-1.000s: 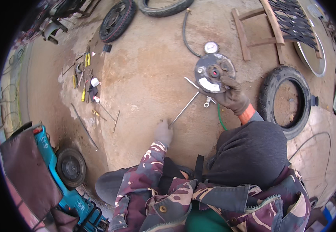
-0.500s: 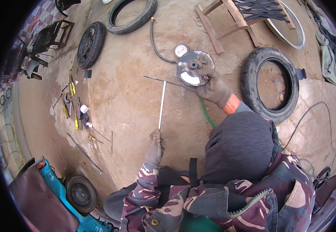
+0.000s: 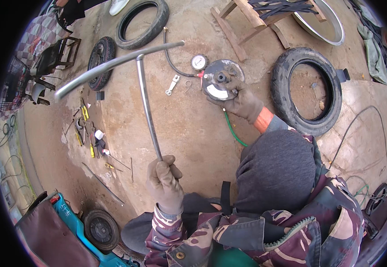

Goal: The person sits on the ground and works on a brake assembly, using a wrench and a long metal rod to adjust and tighten components. They repeatedly insert and remove the rod, rotate the assembly, and manipulate small parts with gloved hands.

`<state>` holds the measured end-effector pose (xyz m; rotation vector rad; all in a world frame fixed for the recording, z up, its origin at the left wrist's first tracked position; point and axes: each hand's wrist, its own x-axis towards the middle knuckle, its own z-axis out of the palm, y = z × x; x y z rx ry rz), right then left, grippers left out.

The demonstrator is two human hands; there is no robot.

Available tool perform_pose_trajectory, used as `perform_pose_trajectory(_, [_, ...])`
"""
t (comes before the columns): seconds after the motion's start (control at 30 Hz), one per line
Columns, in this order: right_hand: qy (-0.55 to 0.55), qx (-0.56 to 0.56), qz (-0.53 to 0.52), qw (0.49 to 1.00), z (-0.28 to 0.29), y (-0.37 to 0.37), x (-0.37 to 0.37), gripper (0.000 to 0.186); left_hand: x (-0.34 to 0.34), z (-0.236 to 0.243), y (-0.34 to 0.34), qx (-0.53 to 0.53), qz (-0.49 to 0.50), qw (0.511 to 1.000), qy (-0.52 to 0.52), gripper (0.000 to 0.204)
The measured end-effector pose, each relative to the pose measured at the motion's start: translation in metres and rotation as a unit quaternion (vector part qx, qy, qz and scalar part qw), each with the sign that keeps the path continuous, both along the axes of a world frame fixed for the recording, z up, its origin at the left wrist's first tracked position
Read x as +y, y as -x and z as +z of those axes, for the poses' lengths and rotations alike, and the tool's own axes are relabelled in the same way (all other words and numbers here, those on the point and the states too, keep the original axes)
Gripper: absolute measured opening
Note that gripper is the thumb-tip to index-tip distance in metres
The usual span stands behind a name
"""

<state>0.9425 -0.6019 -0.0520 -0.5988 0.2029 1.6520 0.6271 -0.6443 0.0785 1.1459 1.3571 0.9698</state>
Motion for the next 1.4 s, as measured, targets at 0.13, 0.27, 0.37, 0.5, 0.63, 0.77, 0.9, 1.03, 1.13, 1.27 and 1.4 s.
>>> perform_pose_trajectory(0.13, [-0.026,0.009,-0.004,1.0,0.004,0.003,-0.002,0.064,0.016,0.002,-0.015,0.183,-0.139,0.972,0.056,0.05])
perform_pose_trajectory(0.27, [-0.012,0.044,-0.014,0.999,0.008,0.006,-0.006,0.06,0.023,0.02,-0.003,0.095,-0.069,0.992,0.045,0.047])
perform_pose_trajectory(0.37, [0.002,0.034,-0.01,0.999,0.012,0.007,-0.003,0.058,0.013,0.023,0.003,0.013,0.026,0.998,-0.052,0.043])
perform_pose_trajectory(0.5, [-0.039,0.03,-0.008,0.999,0.016,0.011,-0.002,0.056,0.012,0.003,-0.005,0.181,-0.17,0.961,0.123,0.047])
perform_pose_trajectory(0.63, [0.004,0.016,-0.006,1.0,0.016,0.013,-0.003,0.055,0.021,0.018,0.001,0.096,-0.089,0.991,0.018,0.048])
perform_pose_trajectory(0.77, [0.005,-0.005,0.0,1.0,0.019,0.014,-0.002,0.056,0.014,0.041,0.007,0.007,0.056,0.994,-0.091,0.044])
perform_pose_trajectory(0.9, [-0.022,0.014,-0.001,1.0,0.024,0.02,-0.002,0.059,0.009,0.01,-0.007,0.19,-0.172,0.958,0.127,0.038])
perform_pose_trajectory(1.03, [-0.048,0.029,-0.016,0.998,0.025,0.022,-0.001,0.064,0.007,0.002,0.002,0.142,-0.132,0.981,0.027,0.042])
perform_pose_trajectory(1.13, [-0.036,0.02,-0.036,0.998,0.024,0.015,0.008,0.06,0.006,0.019,0.012,0.087,-0.064,0.992,0.058,0.042])
perform_pose_trajectory(1.27, [0.012,0.046,-0.048,0.998,0.025,0.015,0.007,0.056,0.008,0.02,0.012,0.071,-0.062,0.994,0.047,0.043])
perform_pose_trajectory(1.4, [0.052,0.018,-0.049,0.997,0.032,0.018,0.002,0.055,0.006,-0.013,0.004,0.028,-0.077,0.995,0.06,0.042])
